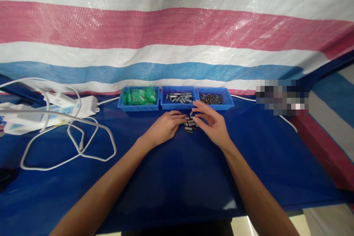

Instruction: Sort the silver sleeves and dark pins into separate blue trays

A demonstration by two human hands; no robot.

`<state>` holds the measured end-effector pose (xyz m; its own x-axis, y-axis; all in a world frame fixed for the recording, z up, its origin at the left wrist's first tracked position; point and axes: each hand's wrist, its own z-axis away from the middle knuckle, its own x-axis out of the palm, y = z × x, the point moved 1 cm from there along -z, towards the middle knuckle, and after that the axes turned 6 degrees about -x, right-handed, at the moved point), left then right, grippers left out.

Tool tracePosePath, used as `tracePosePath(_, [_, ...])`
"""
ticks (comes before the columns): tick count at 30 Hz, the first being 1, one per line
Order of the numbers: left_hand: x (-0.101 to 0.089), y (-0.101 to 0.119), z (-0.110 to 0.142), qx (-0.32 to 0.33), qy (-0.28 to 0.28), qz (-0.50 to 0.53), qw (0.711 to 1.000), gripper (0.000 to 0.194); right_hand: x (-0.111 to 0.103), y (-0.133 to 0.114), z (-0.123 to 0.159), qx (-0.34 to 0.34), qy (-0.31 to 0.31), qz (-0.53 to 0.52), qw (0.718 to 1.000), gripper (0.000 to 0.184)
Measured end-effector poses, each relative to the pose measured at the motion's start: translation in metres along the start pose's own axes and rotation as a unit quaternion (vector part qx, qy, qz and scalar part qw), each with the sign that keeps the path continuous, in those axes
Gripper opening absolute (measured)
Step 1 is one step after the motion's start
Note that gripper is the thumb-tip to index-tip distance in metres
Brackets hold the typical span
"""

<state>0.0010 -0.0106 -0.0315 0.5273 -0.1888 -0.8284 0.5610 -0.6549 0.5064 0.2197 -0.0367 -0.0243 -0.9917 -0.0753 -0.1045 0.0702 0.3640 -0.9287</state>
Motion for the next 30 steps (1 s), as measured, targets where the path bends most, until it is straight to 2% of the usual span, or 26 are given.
tracePosePath(3, [0.0,-0.002,0.001,-0.002,0.001,-0.048,0.999,0.037,-0.001,0.0,0.0,-0.012,0.015,0.04,0.999,0.044])
tracePosePath(8, [-0.001,-0.005,0.002,-0.05,0.044,-0.078,0.995,0.027,-0.003,0.002,0.0,0.008,0.038,0.039,0.998,0.036])
tracePosePath(13, [-0.003,-0.005,0.003,-0.092,0.064,-0.113,0.987,0.02,-0.003,0.001,0.0,0.032,0.04,0.038,0.998,0.03])
tracePosePath(19, [-0.001,-0.006,0.003,-0.124,0.07,-0.063,0.988,0.019,-0.002,0.005,0.0,0.037,0.04,0.036,0.998,0.027])
tracePosePath(23, [0.003,-0.01,0.003,-0.112,0.083,-0.002,0.99,0.024,-0.002,0.009,0.0,0.051,0.04,0.043,0.997,0.026])
tracePosePath(28, [0.005,-0.006,0.005,-0.071,0.057,-0.097,0.991,0.026,-0.003,0.012,0.0,0.057,0.045,0.047,0.996,0.025])
tracePosePath(30, [0.004,-0.004,0.008,-0.066,0.056,-0.103,0.991,0.029,-0.003,0.012,0.0,0.056,0.05,0.045,0.996,0.024])
